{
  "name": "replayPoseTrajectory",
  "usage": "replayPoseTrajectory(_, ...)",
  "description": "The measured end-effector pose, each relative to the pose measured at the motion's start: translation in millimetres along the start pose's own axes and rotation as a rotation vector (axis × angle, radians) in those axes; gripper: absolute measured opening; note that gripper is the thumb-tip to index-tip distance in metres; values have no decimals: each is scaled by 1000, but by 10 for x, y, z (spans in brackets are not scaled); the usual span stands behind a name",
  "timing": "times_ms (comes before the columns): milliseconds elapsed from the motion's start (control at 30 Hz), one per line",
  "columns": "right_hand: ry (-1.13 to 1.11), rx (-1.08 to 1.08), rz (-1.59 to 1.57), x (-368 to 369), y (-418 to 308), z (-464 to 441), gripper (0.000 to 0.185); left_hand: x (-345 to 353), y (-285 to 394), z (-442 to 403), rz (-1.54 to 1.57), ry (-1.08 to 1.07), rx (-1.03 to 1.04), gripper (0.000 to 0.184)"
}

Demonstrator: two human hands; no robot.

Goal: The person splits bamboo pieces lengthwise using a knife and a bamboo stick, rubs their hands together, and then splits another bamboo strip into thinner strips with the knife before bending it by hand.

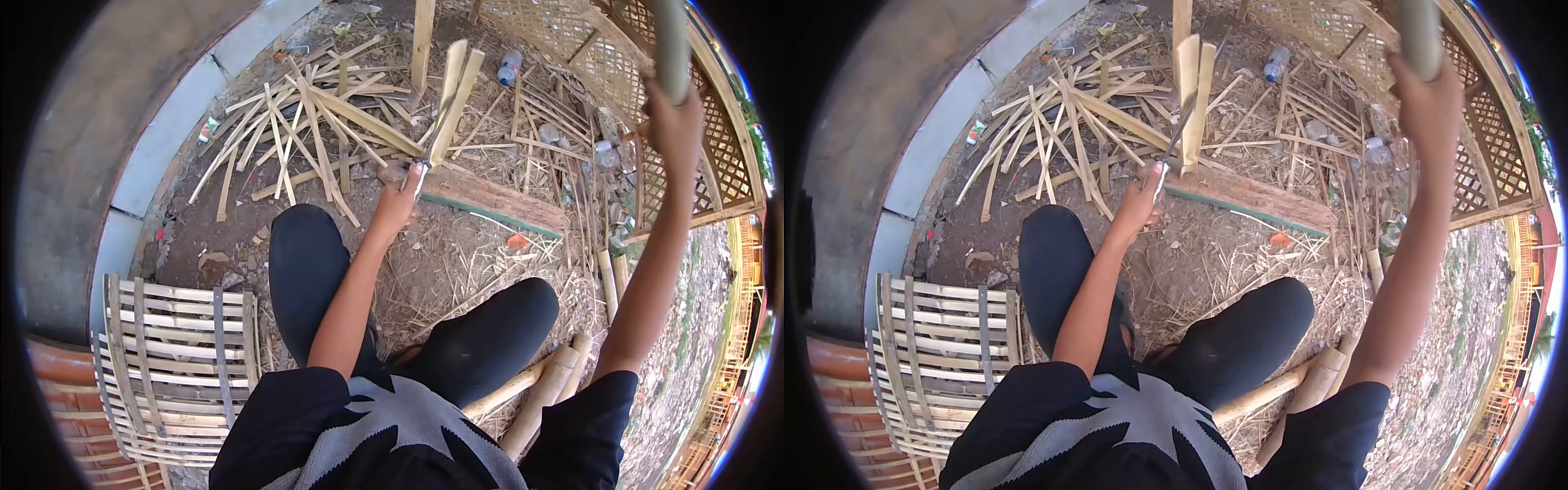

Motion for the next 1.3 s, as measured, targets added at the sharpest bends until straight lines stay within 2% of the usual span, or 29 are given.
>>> replayPoseTrajectory(67,89,63,-283,-178,-138,-166,38,-2,95,78,79,11,-62,60)
replayPoseTrajectory(133,293,42,-559,-197,-302,19,34,7,117,29,75,5,-41,60)
replayPoseTrajectory(200,252,78,-591,464,166,645,29,-43,54,66,16,-2,-41,60)
replayPoseTrajectory(233,123,-201,-118,908,372,1058,31,-50,40,74,-26,-9,-36,60)
replayPoseTrajectory(267,-461,-149,321,1606,871,1595,40,-10,80,17,-60,-19,-15,61)
replayPoseTrajectory(300,-554,-160,265,1771,1175,1922,44,17,134,-114,-194,-9,129,66)
replayPoseTrajectory(400,-464,-123,262,1329,1084,1464,43,141,57,-197,-149,-93,103,73)
replayPoseTrajectory(433,-394,-157,247,1138,899,1282,42,134,27,-207,-152,-53,128,60)
replayPoseTrajectory(467,-323,-187,248,886,736,1030,41,128,-7,-224,-155,-13,152,59)
replayPoseTrajectory(533,-259,-13,94,573,697,566,42,102,-101,-286,-215,-32,9,61)
replayPoseTrajectory(567,-195,40,-1,396,553,385,40,170,-29,-211,-91,-26,38,55)
replayPoseTrajectory(667,49,150,-187,-18,141,122,34,211,-242,-270,-149,-56,-12,57)
replayPoseTrajectory(700,161,164,-258,-42,176,99,32,205,-81,-171,-224,-28,67,67)
replayPoseTrajectory(767,249,191,-551,376,394,566,31,226,-336,-320,-348,-53,108,70)
replayPoseTrajectory(800,67,201,-323,776,605,970,31,225,-402,-360,-411,-69,133,71)
replayPoseTrajectory(833,-261,-19,78,1476,1250,1450,32,253,-301,-253,-399,-95,145,76)
replayPoseTrajectory(867,-601,-60,340,1773,1470,1998,40,233,-191,-248,-414,-64,222,75)
replayPoseTrajectory(933,-570,76,214,1559,1661,2006,45,237,-23,-214,-449,-22,363,76)
replayPoseTrajectory(967,-556,-13,237,1622,1621,1768,46,168,18,-293,-390,28,298,74)
replayPoseTrajectory(1033,-536,-76,340,1222,1579,1544,48,144,-193,-230,-337,24,136,73)
replayPoseTrajectory(1067,-475,-72,320,1069,1490,1377,46,149,-336,-192,-304,22,45,72)
replayPoseTrajectory(1167,-207,-162,124,689,1208,839,45,25,-367,-300,-227,16,-18,69)
replayPoseTrajectory(1300,13,122,-207,404,766,509,33,-26,-451,-342,-191,40,-57,66)
Point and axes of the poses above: each hand's wrist, its own z-axis away from the middle knuckle, its own x-axis out of the palm, y = z × x, the point moved 9 cm from there along -z, towards the middle knuckle, and after that the axes turned 14 degrees about y, right-handed, at the moved point
